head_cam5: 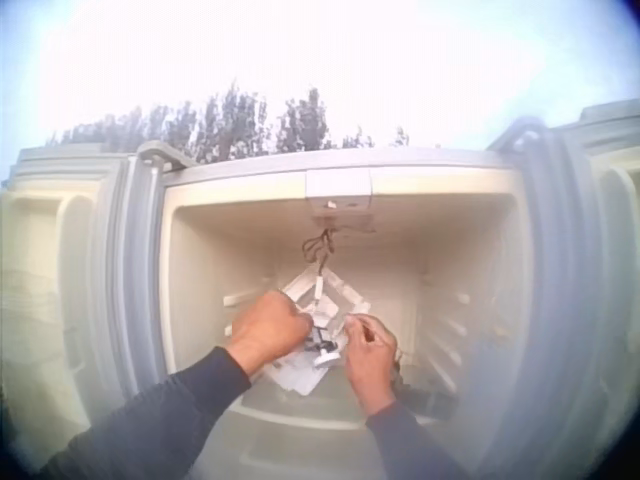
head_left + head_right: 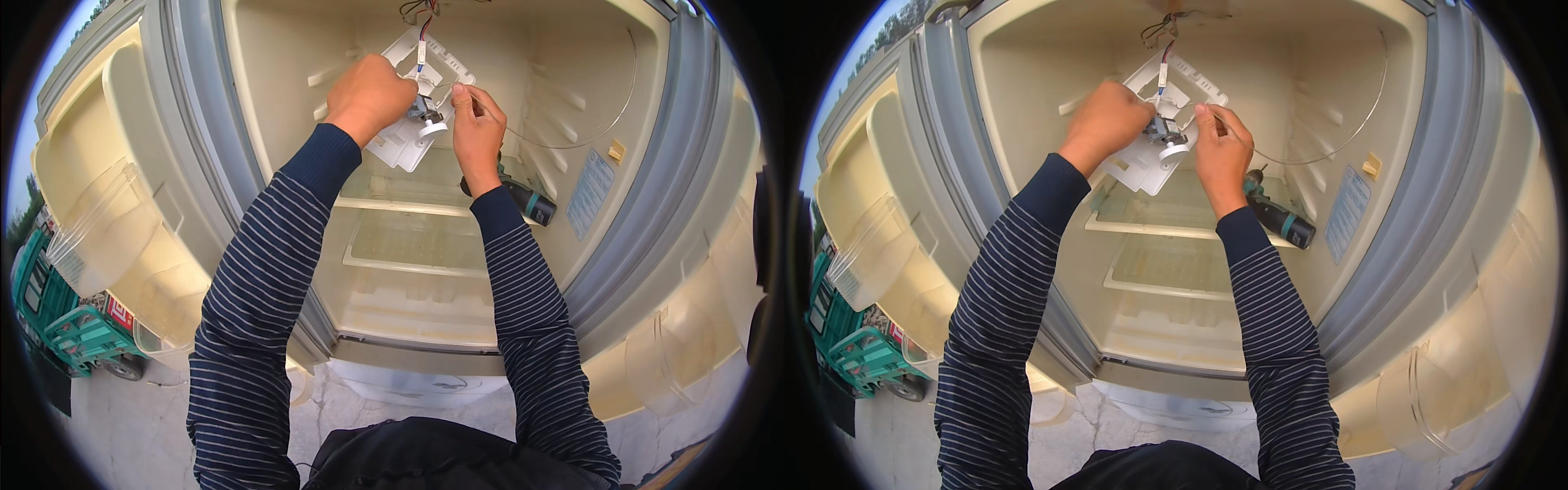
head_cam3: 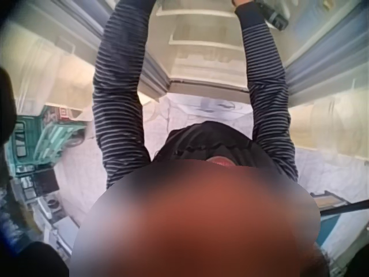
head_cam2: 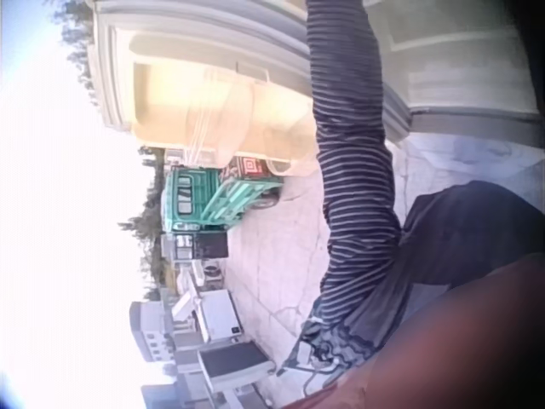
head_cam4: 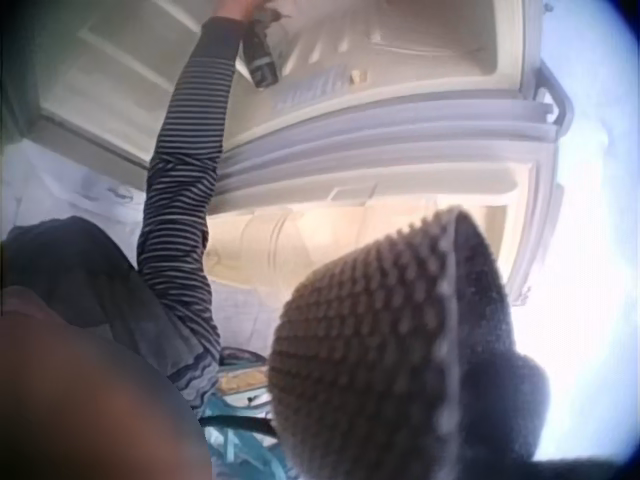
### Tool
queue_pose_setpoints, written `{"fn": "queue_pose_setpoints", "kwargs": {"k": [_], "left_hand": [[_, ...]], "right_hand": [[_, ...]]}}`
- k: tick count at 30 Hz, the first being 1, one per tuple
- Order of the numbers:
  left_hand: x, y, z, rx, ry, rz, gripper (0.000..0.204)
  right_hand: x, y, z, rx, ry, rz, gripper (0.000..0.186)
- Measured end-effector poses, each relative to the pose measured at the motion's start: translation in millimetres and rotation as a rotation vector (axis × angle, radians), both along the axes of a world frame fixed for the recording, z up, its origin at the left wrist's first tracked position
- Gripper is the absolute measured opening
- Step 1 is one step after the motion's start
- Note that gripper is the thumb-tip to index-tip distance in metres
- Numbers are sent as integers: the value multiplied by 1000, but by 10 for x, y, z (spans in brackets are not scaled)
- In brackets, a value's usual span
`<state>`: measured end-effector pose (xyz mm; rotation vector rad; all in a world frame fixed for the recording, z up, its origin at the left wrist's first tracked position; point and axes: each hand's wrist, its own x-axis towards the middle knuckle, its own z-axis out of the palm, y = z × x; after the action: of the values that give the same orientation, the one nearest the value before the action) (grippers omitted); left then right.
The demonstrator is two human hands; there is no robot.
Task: The person repairs a refrigerator by removing a white plastic control panel from the interior ceiling, detaching a small component, and then reinstalling the panel using a cordless drill. The person works in an outdoor area filled with various discarded appliances.
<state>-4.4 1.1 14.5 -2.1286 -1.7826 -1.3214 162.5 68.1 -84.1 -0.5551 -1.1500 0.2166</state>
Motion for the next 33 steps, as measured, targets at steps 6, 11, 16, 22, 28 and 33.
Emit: {"fn": "queue_pose_setpoints", "kwargs": {"k": [6, 11, 16, 22, 28, 33], "left_hand": [[-388, 170, 46, 238, -114, -17, 42], [-461, 411, -94, 131, -198, -319, 41], [-468, 319, 36, 13, -347, -383, 42], [-434, 260, 137, -242, -228, -384, 27], [-552, 393, -103, -296, -78, -313, 49], [-490, 351, -398, 55, 364, -94, 57]], "right_hand": [[-15, -162, 59, -247, 266, 342, 33], [261, -63, 66, -293, 128, 581, 35], [166, -234, 278, -326, -118, 321, 35], [148, -102, 474, -322, -201, 362, 35], [135, 62, 463, -405, -8, 717, 35], [173, 156, 498, -434, -23, 899, 32]]}}
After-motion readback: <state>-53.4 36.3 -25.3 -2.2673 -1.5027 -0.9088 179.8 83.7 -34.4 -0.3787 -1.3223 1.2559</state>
